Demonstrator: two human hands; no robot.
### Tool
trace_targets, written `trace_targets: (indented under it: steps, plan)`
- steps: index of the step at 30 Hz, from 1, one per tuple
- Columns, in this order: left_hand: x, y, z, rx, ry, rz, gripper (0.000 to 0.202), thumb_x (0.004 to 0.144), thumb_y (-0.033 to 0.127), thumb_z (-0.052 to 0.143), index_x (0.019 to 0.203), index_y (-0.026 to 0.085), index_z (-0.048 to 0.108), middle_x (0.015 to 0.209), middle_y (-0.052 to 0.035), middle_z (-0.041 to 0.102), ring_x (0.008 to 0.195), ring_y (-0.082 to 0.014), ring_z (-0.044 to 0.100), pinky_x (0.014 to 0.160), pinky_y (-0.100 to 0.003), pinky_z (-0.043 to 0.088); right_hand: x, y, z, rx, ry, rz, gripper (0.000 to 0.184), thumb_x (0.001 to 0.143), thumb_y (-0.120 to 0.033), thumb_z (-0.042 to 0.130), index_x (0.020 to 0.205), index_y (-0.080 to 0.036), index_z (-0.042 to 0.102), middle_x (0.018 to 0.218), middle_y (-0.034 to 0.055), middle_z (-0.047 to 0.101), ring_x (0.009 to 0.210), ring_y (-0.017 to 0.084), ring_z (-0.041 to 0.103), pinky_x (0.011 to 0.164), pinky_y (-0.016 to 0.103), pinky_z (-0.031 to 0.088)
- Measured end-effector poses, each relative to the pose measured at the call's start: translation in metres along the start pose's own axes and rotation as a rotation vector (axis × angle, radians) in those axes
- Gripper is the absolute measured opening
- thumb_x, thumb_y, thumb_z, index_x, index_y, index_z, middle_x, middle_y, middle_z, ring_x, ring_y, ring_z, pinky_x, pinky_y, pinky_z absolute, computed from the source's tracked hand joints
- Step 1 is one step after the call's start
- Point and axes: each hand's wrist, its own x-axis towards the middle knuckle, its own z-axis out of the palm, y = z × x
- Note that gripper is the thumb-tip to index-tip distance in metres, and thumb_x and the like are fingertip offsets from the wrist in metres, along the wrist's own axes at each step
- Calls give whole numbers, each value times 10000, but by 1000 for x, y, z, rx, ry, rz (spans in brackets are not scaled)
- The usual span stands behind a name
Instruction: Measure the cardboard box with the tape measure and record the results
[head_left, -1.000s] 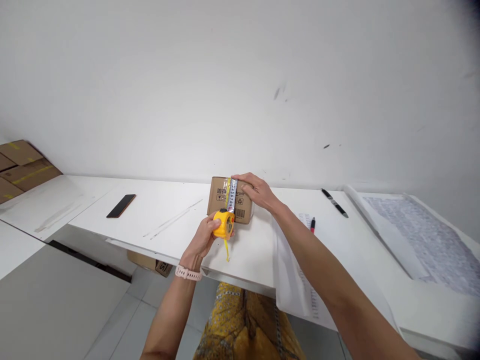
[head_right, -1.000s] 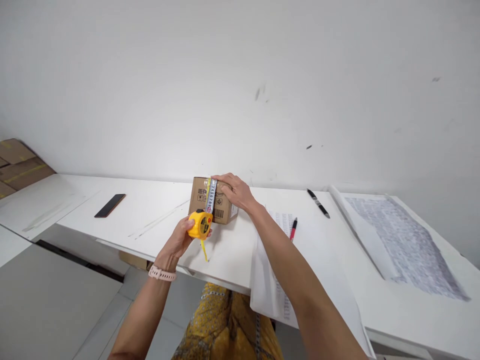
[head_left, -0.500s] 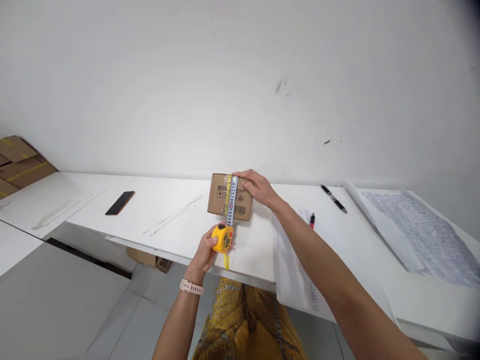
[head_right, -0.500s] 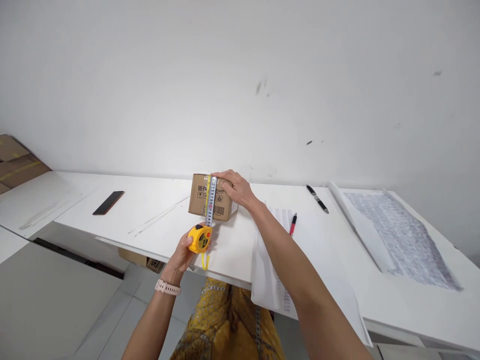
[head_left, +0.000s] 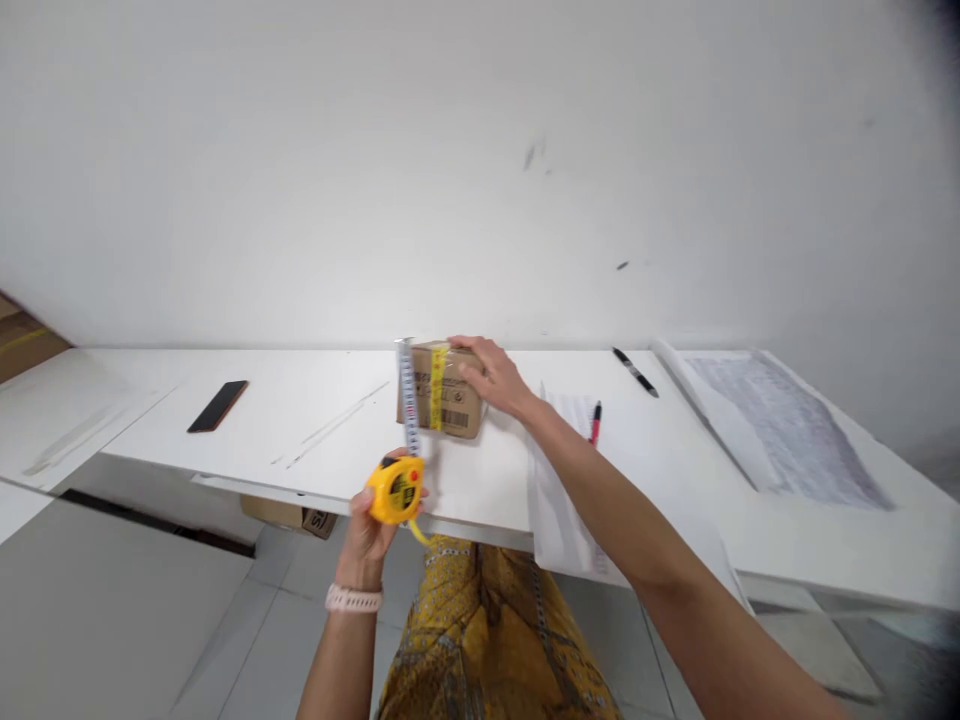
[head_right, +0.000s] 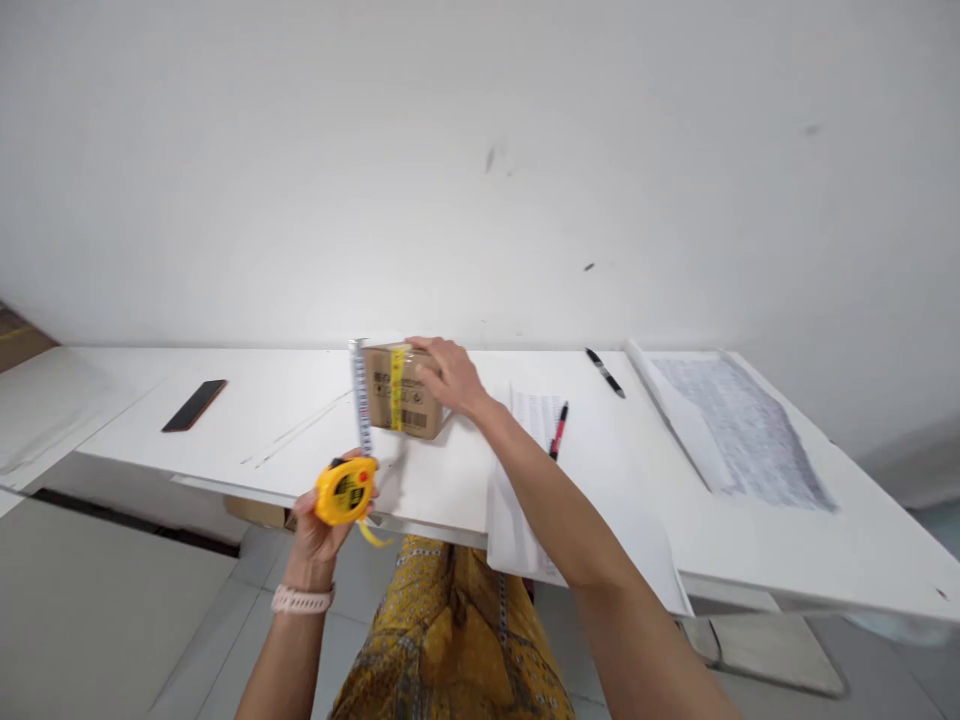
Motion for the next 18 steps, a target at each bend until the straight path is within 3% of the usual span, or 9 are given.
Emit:
trace_targets:
  steps: [4, 7, 10, 13, 15, 18]
  plan:
    - [-48, 18, -17, -5, 128, 72, 751, 449, 486, 872, 1142, 274, 675, 1059, -80, 717, 908, -347, 698, 586, -357, 615, -35, -26, 18, -211, -127, -233, 387, 905, -255, 486, 1280, -277, 579, 1310, 59, 613, 1297, 257, 462, 1152, 508, 267]
    - [-71, 22, -11, 55, 159, 10, 769, 454, 516, 873, 1172, 334, 667, 1086, -56, 706, 884, -332, 697, 616, -391, 629, -59, -46, 17, -306, -134, -235, 404, 916, -216, 487, 1309, -271, 561, 1406, 68, 548, 1387, 256, 379, 1189, 531, 186]
    - [-81, 10, 15, 142, 99, -104, 800, 442, 555, 881, 1187, 359, 663, 1102, -43, 682, 816, -294, 683, 650, -402, 627, -86, -65, -9, -175, 7, -67, 356, 960, -247, 429, 1285, -259, 572, 1360, 83, 584, 1334, 244, 454, 1141, 499, 306]
    - [-81, -20, 49, 148, -40, -262, 801, 456, 604, 868, 1196, 389, 647, 1085, -40, 658, 816, -281, 665, 665, -403, 612, -121, -76, -45, 171, 214, 208, 325, 1006, -336, 359, 1214, -257, 596, 1046, 73, 694, 1009, 208, 644, 910, 401, 506]
    - [-76, -44, 71, 141, -169, -355, 784, 494, 612, 857, 1207, 375, 635, 1073, -56, 643, 843, -270, 654, 674, -381, 599, -147, -77, -67, 369, 327, 407, 342, 1013, -411, 348, 1184, -255, 600, 869, 43, 682, 788, 189, 657, 778, 372, 538]
    - [-66, -72, 100, 157, -359, -442, 724, 561, 584, 850, 1199, 325, 628, 1013, -67, 624, 822, -225, 626, 671, -334, 577, -185, -72, -94, 508, 483, 602, 381, 982, -509, 388, 1171, -253, 597, 758, 13, 634, 630, 179, 612, 669, 368, 537]
